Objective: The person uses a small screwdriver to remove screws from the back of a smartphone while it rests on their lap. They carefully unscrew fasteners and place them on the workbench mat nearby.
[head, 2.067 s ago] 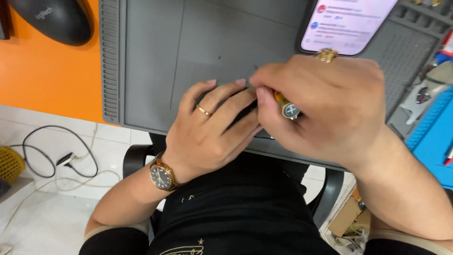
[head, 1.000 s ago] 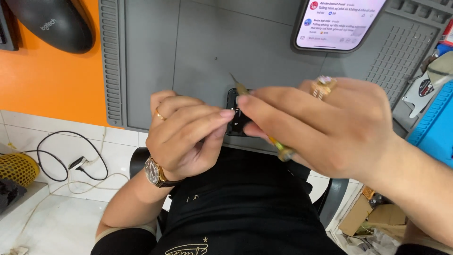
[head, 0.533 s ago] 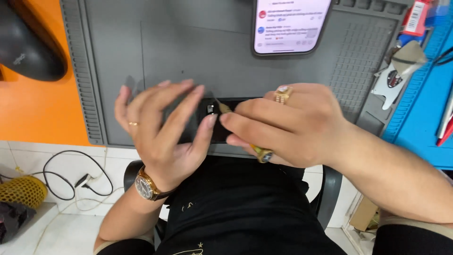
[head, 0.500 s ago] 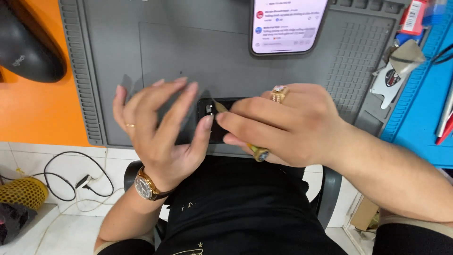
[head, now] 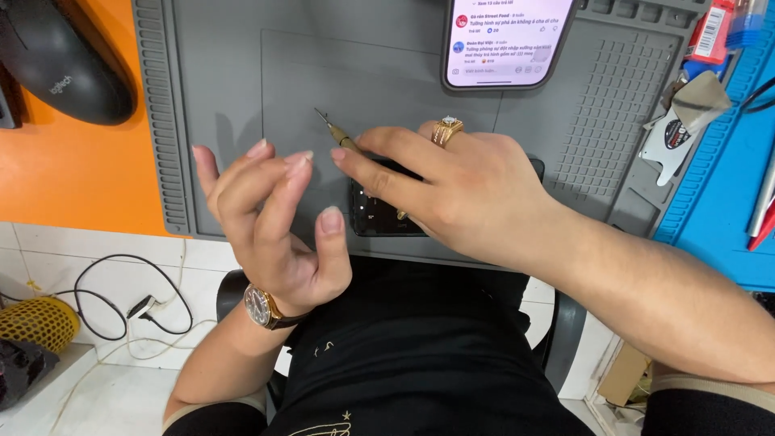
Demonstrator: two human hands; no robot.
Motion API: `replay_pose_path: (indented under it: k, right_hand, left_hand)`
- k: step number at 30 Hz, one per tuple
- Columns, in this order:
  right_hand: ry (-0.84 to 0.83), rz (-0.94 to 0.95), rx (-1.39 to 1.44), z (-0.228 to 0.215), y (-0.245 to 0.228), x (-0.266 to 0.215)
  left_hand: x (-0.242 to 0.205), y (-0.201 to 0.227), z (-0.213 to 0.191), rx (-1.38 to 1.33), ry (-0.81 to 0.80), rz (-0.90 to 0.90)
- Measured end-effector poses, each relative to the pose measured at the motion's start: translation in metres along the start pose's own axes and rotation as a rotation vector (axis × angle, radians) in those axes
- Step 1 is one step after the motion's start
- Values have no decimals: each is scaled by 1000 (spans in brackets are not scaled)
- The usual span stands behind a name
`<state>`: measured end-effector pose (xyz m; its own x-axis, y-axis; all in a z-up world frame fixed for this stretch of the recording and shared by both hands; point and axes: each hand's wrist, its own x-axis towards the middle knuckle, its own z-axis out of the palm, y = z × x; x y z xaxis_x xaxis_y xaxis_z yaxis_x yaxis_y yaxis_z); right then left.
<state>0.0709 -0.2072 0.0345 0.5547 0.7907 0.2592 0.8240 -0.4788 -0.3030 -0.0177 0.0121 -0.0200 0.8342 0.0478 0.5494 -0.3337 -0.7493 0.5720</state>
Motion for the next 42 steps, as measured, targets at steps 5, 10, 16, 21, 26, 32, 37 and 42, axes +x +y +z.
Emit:
replay_pose_path:
  k: [5,10,16,21,26,32,37,42]
  right_hand:
    - [21,-19,84,-1,1,1]
    - [3,15,86,-5,2,-1]
    - [-1,64,108,-3,4,-7]
    - [25,72,111,-11,5,-9]
    - [256,-52,321,-18,11,-16]
    - [227,-149,444,-27,9,-15]
    - [228,-161,464,-26,8,-13]
    - [212,-180,459,-28,8,-13]
  left_hand:
    - [-3,-4,-4,-117,67,77]
    - [-1,-3,-3,-126,61,76]
    - [0,-3,-3,-208,81,103]
    - [3,-2,-5,-244,32,105]
    - [13,4,-5,-139,-93,-14]
    - [30,12,0,-95,-181,27]
    - [30,12,-1,-88,-199,47]
    - [30,12,-2,-94,-224,46]
